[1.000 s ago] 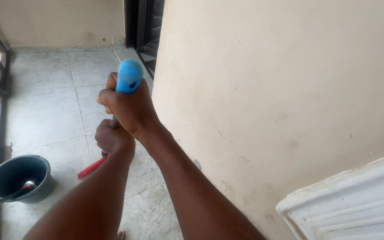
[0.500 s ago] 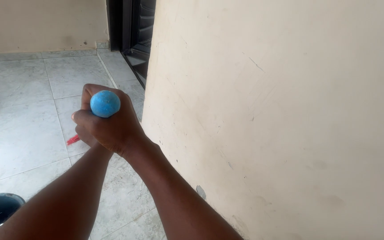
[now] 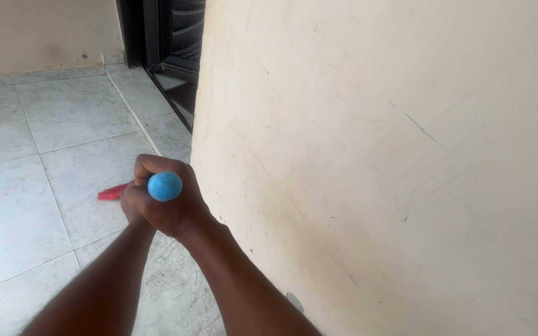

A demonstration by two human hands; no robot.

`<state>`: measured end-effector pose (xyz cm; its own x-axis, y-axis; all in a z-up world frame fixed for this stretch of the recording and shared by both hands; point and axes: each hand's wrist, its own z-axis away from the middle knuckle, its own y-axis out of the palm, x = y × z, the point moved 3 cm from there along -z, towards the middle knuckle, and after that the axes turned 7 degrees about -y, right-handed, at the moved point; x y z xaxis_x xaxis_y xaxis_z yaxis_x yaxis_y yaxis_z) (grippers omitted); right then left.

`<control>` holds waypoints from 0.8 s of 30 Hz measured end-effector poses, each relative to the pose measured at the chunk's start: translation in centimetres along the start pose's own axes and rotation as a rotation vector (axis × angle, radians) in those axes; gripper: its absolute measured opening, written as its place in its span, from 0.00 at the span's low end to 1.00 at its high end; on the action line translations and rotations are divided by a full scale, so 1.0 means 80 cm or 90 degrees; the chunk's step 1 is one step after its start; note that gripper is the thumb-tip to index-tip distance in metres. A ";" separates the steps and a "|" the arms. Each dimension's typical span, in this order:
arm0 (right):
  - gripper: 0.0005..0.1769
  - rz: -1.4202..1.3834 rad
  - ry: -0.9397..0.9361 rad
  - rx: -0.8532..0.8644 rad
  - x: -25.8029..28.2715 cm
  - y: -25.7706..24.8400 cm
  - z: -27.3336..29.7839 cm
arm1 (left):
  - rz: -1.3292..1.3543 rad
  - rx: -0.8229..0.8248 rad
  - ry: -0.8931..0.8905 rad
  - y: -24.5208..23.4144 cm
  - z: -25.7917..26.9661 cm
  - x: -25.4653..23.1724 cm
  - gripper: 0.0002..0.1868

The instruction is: Sweeping the tiled floor of an entryway area using a broom.

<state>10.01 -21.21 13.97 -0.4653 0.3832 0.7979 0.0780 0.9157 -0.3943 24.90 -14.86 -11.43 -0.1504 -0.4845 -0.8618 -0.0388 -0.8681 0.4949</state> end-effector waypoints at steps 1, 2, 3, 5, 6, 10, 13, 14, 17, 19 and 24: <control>0.09 0.000 0.001 -0.002 -0.002 -0.006 0.004 | -0.001 0.001 -0.001 0.017 0.020 -0.019 0.21; 0.09 -0.014 0.013 -0.019 -0.004 -0.013 0.009 | -0.257 -0.098 -0.022 0.030 0.043 -0.038 0.21; 0.09 -0.027 0.027 -0.036 -0.003 -0.020 0.017 | -0.513 -0.197 -0.044 0.043 0.070 -0.059 0.20; 0.09 -0.032 0.030 -0.042 0.000 -0.028 0.020 | -0.593 -0.163 -0.027 0.062 0.085 -0.074 0.19; 0.08 -0.037 0.030 -0.047 0.003 -0.033 0.023 | -0.671 -0.128 -0.008 0.072 0.094 -0.083 0.18; 0.09 -0.021 0.073 -0.043 0.029 -0.046 0.029 | -0.614 -0.123 -0.030 0.081 0.109 -0.079 0.19; 0.09 -0.013 0.080 -0.049 0.047 -0.050 0.047 | -0.718 -0.106 -0.017 0.083 0.129 -0.071 0.19; 0.09 -0.013 0.073 -0.048 0.051 -0.049 0.056 | -0.724 -0.099 0.013 0.084 0.141 -0.070 0.19; 0.09 0.002 0.090 -0.040 0.082 -0.053 0.094 | -0.725 -0.081 0.015 0.090 0.191 -0.071 0.20; 0.10 0.016 0.114 -0.030 0.104 -0.055 0.126 | -0.718 -0.076 -0.014 0.092 0.227 -0.068 0.22; 0.08 0.025 0.115 -0.031 0.151 -0.062 0.208 | -0.772 -0.045 -0.019 0.094 0.316 -0.047 0.24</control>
<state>-10.70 -23.16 17.97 -0.2952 0.4298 0.8533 0.1374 0.9029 -0.4073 0.22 -16.85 -1.66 -0.0771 0.6477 -0.7580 -0.1164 -0.7609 -0.6383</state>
